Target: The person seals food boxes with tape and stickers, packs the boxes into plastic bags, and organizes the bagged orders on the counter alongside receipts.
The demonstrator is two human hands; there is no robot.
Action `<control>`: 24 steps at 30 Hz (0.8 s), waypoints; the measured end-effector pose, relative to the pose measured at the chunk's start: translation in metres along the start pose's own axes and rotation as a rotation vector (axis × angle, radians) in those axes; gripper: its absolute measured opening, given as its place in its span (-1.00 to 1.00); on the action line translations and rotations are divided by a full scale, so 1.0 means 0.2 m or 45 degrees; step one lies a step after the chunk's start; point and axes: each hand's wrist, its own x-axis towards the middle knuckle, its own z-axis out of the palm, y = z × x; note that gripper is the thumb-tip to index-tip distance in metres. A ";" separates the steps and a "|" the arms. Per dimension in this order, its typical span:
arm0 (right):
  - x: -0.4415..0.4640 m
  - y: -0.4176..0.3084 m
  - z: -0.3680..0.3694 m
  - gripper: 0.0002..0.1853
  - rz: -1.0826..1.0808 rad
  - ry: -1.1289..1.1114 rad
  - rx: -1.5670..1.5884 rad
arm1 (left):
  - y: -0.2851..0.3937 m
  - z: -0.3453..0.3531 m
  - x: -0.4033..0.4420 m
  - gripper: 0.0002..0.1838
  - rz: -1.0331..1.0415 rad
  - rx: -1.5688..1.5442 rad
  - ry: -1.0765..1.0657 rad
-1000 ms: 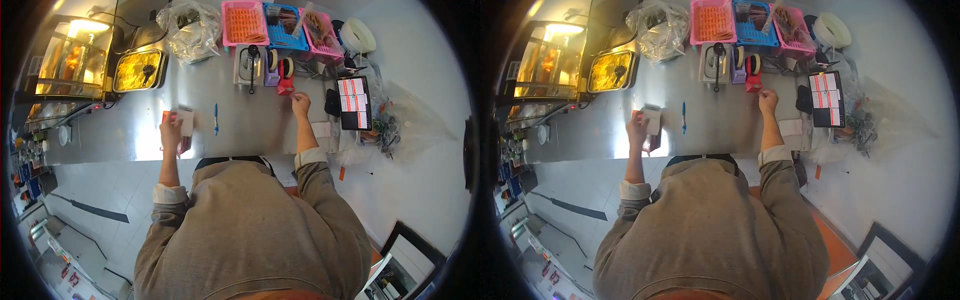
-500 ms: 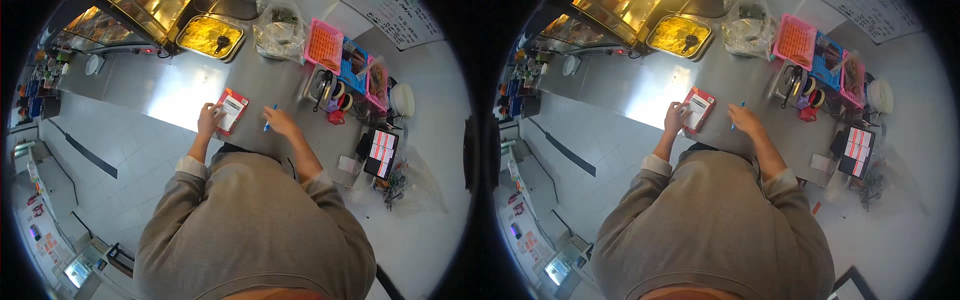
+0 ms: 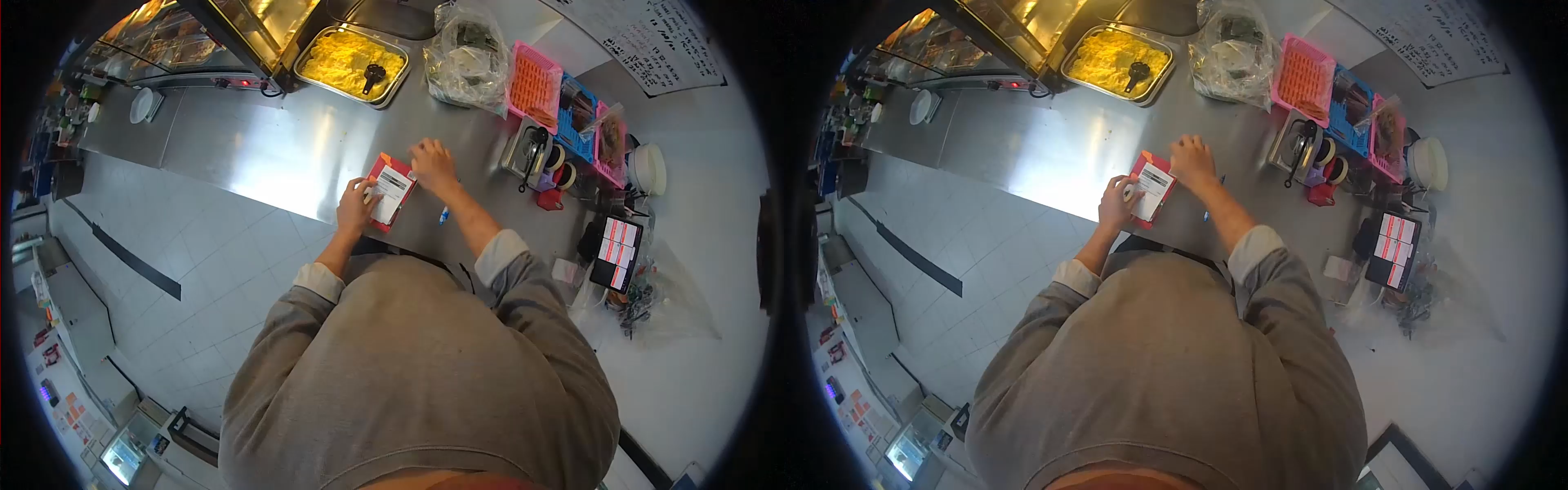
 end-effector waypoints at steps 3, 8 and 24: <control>-0.17 0.00 0.06 -0.72 0.104 0.179 0.017 | 0.02 0.01 0.00 -0.65 -0.030 0.040 -0.029; -0.44 0.19 -0.13 -0.71 0.471 0.604 0.557 | 0.00 0.18 -0.03 -0.34 -0.140 -0.025 -0.061; -1.11 1.83 0.02 -0.71 1.634 0.680 2.114 | 0.18 0.18 0.00 0.08 0.154 0.508 -0.045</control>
